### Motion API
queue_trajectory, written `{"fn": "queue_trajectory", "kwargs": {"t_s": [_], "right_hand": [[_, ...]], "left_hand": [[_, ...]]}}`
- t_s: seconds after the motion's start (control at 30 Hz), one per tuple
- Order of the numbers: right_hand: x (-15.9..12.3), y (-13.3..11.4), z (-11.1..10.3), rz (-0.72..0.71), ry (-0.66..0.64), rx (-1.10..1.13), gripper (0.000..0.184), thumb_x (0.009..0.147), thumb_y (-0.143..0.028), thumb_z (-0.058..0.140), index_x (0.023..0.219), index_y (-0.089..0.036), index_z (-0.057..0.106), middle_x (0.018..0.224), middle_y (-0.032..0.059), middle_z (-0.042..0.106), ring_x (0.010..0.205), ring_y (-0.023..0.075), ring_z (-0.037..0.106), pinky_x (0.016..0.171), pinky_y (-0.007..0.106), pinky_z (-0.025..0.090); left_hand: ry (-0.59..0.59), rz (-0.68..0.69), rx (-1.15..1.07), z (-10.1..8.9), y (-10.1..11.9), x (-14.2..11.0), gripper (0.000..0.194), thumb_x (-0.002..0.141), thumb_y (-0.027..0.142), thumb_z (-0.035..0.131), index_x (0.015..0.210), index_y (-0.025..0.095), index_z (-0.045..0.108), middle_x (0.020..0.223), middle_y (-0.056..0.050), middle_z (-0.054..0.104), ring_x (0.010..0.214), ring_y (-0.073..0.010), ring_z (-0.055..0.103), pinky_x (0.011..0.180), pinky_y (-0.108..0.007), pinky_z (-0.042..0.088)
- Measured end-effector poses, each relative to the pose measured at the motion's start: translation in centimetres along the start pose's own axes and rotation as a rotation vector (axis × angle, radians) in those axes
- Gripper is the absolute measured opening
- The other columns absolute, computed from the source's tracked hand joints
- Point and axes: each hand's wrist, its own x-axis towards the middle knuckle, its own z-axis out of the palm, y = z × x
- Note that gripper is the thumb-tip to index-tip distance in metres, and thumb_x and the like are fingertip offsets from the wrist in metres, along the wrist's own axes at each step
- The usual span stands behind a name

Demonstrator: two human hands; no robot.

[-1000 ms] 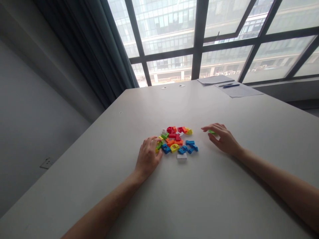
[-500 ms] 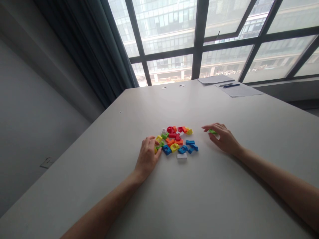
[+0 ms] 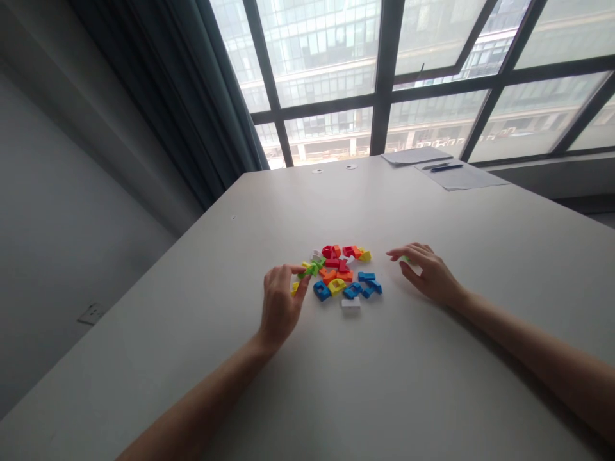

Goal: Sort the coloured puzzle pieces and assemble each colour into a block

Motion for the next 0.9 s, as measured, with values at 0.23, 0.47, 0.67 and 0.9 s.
{"fn": "queue_trajectory", "kwargs": {"t_s": [0.23, 0.47, 0.67, 0.9], "right_hand": [[-0.6, -1.8, 0.1, -0.059, -0.104, 0.033, 0.024, 0.091, -0.014, 0.049, 0.110, -0.025, 0.059, 0.099, 0.0055, 0.070, 0.095, 0.0224, 0.062, 0.088, 0.044, 0.047], [-2.2, -5.1, -0.3, 0.045, -0.056, 0.111, 0.027, 0.091, -0.023, 0.055, 0.118, -0.026, 0.055, 0.108, 0.0075, 0.067, 0.101, 0.0230, 0.062, 0.086, 0.039, 0.053], [-2.6, -5.6, -0.6, 0.013, 0.052, 0.092, 0.032, 0.088, -0.028, 0.061, 0.119, -0.026, 0.054, 0.104, 0.0082, 0.066, 0.098, 0.0237, 0.063, 0.084, 0.039, 0.053], [-2.5, -5.3, -0.5, -0.146, -0.006, 0.089, 0.024, 0.085, -0.024, 0.066, 0.108, -0.026, 0.058, 0.092, 0.0044, 0.069, 0.086, 0.0204, 0.064, 0.083, 0.039, 0.048]], "left_hand": [[-0.057, -0.093, -0.189, 0.3, 1.9, 1.3, 0.018, 0.090, 0.037, 0.061, 0.089, 0.020, 0.065, 0.086, -0.002, 0.070, 0.084, -0.0211, 0.063, 0.085, -0.037, 0.044], [-0.099, -0.023, -0.353, 2.4, 5.9, 2.3, 0.019, 0.091, 0.038, 0.060, 0.089, 0.020, 0.068, 0.086, -0.003, 0.072, 0.084, -0.0201, 0.063, 0.090, -0.039, 0.043], [-0.134, 0.280, -0.296, 3.3, 7.9, 0.5, 0.012, 0.092, 0.030, 0.059, 0.091, 0.020, 0.066, 0.081, -0.001, 0.071, 0.082, -0.0176, 0.062, 0.100, -0.042, 0.036], [-0.114, 0.420, -0.271, 3.1, 8.1, -0.2, 0.014, 0.094, 0.030, 0.057, 0.090, 0.019, 0.064, 0.077, -0.001, 0.070, 0.077, -0.0164, 0.061, 0.096, -0.039, 0.039]]}}
